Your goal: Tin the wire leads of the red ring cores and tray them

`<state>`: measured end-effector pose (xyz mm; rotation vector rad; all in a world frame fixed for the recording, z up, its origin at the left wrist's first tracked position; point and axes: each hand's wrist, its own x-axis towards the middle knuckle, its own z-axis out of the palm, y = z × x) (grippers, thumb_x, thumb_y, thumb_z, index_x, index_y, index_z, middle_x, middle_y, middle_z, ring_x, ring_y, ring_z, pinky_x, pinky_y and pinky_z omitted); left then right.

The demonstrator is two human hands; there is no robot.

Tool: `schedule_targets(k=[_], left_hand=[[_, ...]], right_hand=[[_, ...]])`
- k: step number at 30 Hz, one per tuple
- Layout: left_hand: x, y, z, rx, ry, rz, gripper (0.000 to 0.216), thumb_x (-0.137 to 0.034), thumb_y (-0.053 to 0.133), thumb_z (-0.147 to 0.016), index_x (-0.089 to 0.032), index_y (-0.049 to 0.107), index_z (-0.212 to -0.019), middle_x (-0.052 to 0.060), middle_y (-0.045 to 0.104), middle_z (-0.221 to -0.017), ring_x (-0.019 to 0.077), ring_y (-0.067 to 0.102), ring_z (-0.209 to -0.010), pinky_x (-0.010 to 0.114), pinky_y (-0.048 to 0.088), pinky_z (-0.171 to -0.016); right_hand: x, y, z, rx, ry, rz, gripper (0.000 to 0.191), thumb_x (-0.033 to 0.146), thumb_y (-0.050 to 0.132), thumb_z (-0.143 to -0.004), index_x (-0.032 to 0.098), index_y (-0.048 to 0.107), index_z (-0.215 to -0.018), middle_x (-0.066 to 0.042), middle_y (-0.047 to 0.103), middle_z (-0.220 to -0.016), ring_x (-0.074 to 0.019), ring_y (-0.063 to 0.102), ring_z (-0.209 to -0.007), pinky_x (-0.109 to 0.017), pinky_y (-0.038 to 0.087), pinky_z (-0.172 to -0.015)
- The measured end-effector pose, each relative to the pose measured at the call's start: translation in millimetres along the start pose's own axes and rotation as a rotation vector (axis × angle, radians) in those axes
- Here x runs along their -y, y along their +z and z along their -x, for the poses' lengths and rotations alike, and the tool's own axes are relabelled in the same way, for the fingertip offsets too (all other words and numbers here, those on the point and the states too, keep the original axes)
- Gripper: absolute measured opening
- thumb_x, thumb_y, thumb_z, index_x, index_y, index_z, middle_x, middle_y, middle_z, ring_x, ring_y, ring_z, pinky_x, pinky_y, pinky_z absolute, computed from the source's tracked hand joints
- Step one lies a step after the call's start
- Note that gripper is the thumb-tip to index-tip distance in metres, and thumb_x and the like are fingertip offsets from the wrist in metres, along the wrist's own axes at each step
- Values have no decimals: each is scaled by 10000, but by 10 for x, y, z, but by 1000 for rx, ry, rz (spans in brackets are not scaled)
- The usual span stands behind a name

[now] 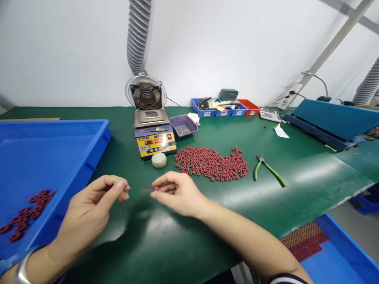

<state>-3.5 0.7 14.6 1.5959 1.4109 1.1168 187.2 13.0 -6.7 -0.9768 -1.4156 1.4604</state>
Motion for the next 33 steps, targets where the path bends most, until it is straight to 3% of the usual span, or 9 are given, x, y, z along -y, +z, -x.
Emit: schedule_targets(k=[8, 13, 16, 22, 33], left_hand=[[121, 67, 0, 283, -45, -70, 211, -401, 538, -824, -192, 532, -845, -26, 512, -655, 142, 493, -610, 262, 409, -581], [155, 70, -50, 368, 32, -175, 161, -341, 548, -799, -188, 521, -840, -14, 545, -707, 134, 475, -592, 269, 391, -574], [206, 67, -80, 381, 62, -219, 147, -320, 556, -781, -194, 514, -844, -8, 562, -740, 140, 484, -608, 279, 390, -591], [242, 65, -67, 423, 68, -219, 145, -304, 563, -762, -206, 516, -858, 1, 582, -788, 146, 497, -617, 285, 389, -595], [225, 64, -51, 460, 51, -217, 158, -292, 572, -746, -201, 519, -864, 5, 582, -807, 147, 490, -616, 291, 380, -601]], right_hand=[[582, -369, -1384, -51, -224, 615, 142, 186, 626, -767, 119, 648, -890, -43, 676, -814, -120, 620, -706, -270, 521, -691], [868, -359, -2196, -99, -292, 1264, 213, 132, 556, -795, 78, 652, -977, -82, 679, -899, -156, 625, -830, -289, 490, -801], [922, -302, -2518, -108, -272, 1412, 242, 95, 546, -772, 80, 656, -986, -104, 673, -952, -193, 621, -900, -306, 474, -843], [851, -224, -2842, -92, -199, 1530, 232, 50, 550, -726, 112, 682, -905, -127, 671, -984, -247, 616, -957, -342, 467, -879], [669, -171, -2936, -55, -174, 1579, 252, 61, 586, -704, 121, 673, -933, -135, 677, -998, -249, 625, -975, -344, 478, -881]])
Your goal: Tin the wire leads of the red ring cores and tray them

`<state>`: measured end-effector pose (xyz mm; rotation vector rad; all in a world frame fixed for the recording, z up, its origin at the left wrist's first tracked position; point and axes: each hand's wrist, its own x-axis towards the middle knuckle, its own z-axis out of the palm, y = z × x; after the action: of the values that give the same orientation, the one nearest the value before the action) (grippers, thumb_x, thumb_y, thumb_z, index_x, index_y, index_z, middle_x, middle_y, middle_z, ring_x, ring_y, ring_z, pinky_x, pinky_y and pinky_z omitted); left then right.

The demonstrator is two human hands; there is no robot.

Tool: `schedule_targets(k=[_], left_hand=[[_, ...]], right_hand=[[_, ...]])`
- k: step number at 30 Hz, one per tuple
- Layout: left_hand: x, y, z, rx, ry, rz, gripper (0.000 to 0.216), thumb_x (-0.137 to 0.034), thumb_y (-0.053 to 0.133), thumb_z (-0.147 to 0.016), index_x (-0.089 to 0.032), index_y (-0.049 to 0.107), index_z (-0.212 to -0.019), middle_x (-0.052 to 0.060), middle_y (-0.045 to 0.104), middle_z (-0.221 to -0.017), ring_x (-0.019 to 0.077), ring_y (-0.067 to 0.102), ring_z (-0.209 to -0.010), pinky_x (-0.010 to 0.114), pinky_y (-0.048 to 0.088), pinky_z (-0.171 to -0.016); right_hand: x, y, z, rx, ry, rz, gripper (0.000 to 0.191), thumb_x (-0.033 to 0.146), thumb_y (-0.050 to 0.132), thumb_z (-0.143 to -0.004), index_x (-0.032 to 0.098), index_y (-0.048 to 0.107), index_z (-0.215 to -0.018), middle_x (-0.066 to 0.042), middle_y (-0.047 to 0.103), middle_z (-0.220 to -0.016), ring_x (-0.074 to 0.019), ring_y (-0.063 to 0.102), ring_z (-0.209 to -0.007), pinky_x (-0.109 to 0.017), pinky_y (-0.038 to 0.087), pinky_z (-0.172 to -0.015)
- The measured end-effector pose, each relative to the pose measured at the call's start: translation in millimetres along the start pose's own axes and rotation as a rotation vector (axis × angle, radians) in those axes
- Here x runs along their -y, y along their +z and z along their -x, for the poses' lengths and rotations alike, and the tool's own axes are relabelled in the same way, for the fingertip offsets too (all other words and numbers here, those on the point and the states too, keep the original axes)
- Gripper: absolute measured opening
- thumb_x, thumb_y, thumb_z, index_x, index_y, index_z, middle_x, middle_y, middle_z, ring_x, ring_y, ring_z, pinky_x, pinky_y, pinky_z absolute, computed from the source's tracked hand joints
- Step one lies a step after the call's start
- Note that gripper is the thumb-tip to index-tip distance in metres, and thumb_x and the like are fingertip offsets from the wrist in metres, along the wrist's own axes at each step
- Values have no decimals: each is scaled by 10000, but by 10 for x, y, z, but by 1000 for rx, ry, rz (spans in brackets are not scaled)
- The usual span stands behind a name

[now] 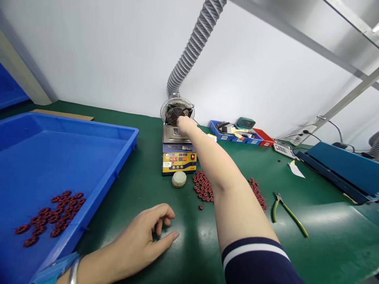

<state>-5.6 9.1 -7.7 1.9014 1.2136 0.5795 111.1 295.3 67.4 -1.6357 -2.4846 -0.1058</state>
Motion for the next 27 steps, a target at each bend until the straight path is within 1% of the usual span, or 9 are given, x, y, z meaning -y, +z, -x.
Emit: schedule_targets(k=[4, 8, 13, 16, 18, 20, 22, 24, 27], left_hand=[[-6, -11, -10, 7, -4, -4, 159, -280, 572, -740, -196, 519, -864, 6, 581, -808, 146, 485, -612, 293, 378, -600], [9, -10, -11, -7, 0, 2, 163, -282, 580, -735, -192, 521, -857, 4, 581, -785, 145, 481, -604, 289, 374, -588], [12, -14, -22, -76, 4, 73, 150, -280, 593, -734, -186, 530, -831, -10, 567, -735, 124, 463, -563, 270, 368, -558], [-7, -35, -50, -141, -27, 211, 154, -301, 586, -758, -174, 531, -825, -21, 544, -693, 103, 440, -528, 252, 360, -530], [-16, -58, -71, -196, -50, 353, 188, -336, 591, -772, -167, 528, -828, -32, 517, -665, 95, 426, -529, 236, 352, -514], [-22, -83, -84, -255, -57, 513, 248, -374, 621, -761, -162, 526, -846, -36, 509, -667, 90, 433, -553, 223, 359, -521], [-29, -99, -84, -287, -60, 647, 317, -393, 675, -723, -156, 528, -874, -34, 524, -692, 85, 451, -584, 213, 381, -548], [-44, -98, -70, -270, -72, 725, 366, -392, 722, -685, -149, 537, -887, -33, 537, -698, 82, 464, -600, 202, 393, -561], [-86, -50, -36, -200, -94, 759, 349, -380, 740, -672, -137, 557, -843, -25, 559, -697, 78, 475, -603, 185, 386, -542]], right_hand=[[6, -12, 13, -14, 10, -49, 240, 42, 593, -693, 116, 679, -905, -141, 681, -984, -257, 629, -966, -357, 483, -869], [0, -146, 54, -80, 14, -163, 206, 55, 595, -713, 95, 688, -892, -143, 684, -953, -260, 628, -954, -378, 473, -879], [4, -338, 325, -156, 1, -381, 206, 191, 608, -783, 82, 669, -947, -96, 690, -880, -169, 641, -828, -299, 513, -789], [47, -353, 697, -112, 12, -749, 219, 246, 645, -763, 112, 658, -936, -55, 686, -819, -115, 627, -704, -258, 525, -684], [113, -311, 1035, -49, 35, -1102, 210, 250, 698, -706, 143, 657, -882, -25, 675, -782, -97, 613, -661, -248, 520, -646], [215, -230, 1425, -16, 51, -1327, 205, 254, 737, -658, 161, 648, -817, -6, 664, -751, -96, 614, -664, -246, 518, -648], [342, -116, 1833, -16, 52, -1424, 194, 255, 743, -651, 168, 626, -779, -1, 659, -739, -106, 624, -679, -258, 520, -671], [476, 22, 2220, -60, 31, -1448, 182, 232, 723, -676, 177, 603, -799, -11, 662, -778, -121, 633, -706, -279, 522, -693], [651, 222, 2676, -278, -55, -1289, 188, 161, 671, -705, 185, 594, -874, -17, 643, -809, -132, 618, -737, -292, 513, -714]])
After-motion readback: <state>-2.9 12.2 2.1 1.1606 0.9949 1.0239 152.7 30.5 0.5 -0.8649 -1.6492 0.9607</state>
